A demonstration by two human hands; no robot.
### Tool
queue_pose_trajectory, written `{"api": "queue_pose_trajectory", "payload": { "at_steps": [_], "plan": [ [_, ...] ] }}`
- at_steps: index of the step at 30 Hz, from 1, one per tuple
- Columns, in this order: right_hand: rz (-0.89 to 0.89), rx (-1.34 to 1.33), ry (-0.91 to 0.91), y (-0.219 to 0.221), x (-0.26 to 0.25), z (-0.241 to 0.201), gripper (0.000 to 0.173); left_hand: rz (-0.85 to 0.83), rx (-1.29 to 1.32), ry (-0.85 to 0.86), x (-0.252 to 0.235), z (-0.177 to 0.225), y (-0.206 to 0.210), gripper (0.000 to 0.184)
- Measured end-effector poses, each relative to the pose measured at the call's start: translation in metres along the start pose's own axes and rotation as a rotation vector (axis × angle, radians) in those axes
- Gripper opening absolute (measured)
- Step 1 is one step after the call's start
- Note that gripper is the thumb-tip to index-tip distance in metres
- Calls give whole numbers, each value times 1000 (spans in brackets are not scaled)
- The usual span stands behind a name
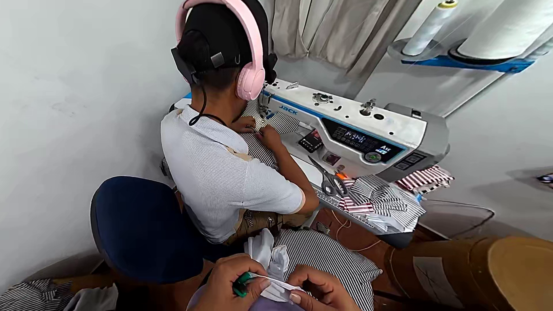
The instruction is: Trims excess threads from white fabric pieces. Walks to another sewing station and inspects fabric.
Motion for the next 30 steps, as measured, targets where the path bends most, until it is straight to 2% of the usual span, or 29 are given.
{"api": "queue_pose_trajectory", "payload": {
  "at_steps": [8, 12, 16, 22, 30],
  "plan": [
    [103, 57, 22, -4, -8, -11, 5, -41, -44, 28, -29, -15, -2, 28],
    [-5, 83, -28, -12, -9, -10, 15, -54, -11, 30, -28, -22, 9, 28],
    [-37, -67, -33, -10, -10, -9, 9, -33, 49, 4, -20, -27, 12, 28],
    [72, 11, 42, -3, -13, 2, 8, -4, 54, -32, -23, -30, 6, 26],
    [170, 97, 44, -3, -18, 7, 14, -13, 51, -42, -25, -35, 7, 26]
  ]
}}
Point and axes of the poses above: each hand's wrist, its own x-axis away from the middle knuckle, its own y-axis out of the palm, z = x × y, the point moved 1 cm from there along -x, towards the middle knuckle, and after that the axes turned 15 degrees about y, right-handed, at the moved point
